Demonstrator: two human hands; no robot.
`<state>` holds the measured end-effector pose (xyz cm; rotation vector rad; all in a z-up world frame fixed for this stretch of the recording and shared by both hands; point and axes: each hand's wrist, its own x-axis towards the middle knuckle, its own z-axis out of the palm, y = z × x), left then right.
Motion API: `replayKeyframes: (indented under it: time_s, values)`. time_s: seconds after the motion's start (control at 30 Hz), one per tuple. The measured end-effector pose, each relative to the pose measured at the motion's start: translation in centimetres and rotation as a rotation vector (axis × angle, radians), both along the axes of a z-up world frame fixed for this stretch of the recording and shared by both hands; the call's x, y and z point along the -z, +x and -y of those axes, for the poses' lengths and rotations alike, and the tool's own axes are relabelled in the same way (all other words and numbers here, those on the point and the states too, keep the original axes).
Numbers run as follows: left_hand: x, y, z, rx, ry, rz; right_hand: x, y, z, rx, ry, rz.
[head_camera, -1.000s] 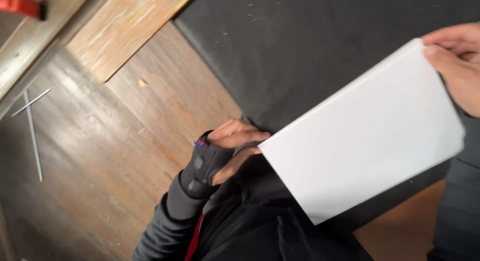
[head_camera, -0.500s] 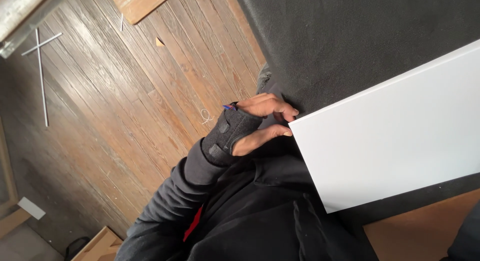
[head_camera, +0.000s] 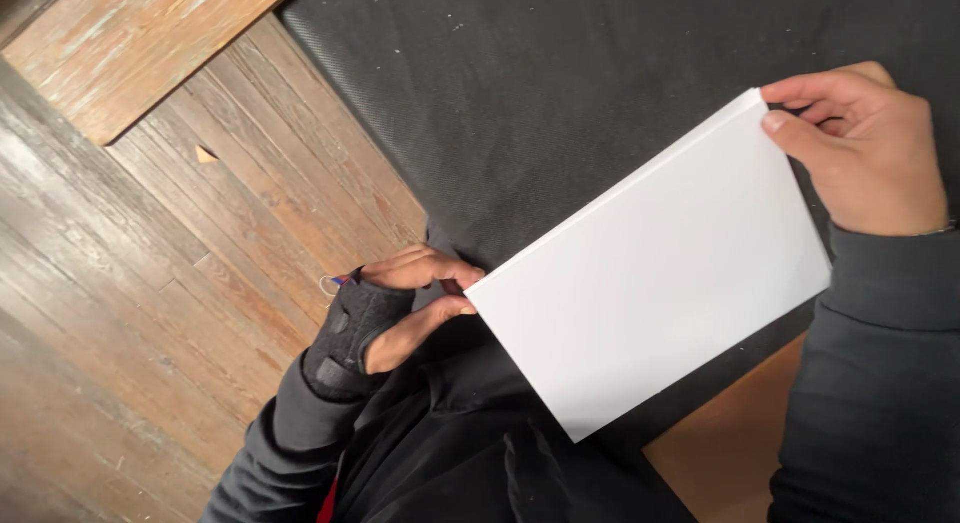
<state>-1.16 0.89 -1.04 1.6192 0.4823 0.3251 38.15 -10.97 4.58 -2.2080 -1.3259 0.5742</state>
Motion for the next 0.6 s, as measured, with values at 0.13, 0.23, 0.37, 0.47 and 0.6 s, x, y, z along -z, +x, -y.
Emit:
replayKeyframes:
  time_s: [0.13,0.23,0.37,0.47,0.6]
  values:
    - [0.6,-0.2,0.3,-0.026,-0.013,0.016,0.8,1.3,0.9,0.030,-0.038,-0.117]
    - [0.8,-0.3,0.3,-0.006,0.012,-0.013,1.2,1.8,1.5,0.045,-0.066,-0.201]
    - [0.5,-0.5,0.4,-0.030,-0.052,-0.011,1.2,2.2,1.6,0.052,-0.055,-0.281]
    - [-0.4,-0.3,0.0,-0.027,-0.046,-0.094,1.2,2.1,1.3,0.030,-0.036,-0.279]
    - [-1.3,-0.3,-0.3,-0.007,-0.071,-0.093,4.7,5.1,3.4,-0.044,-0.042,-0.268]
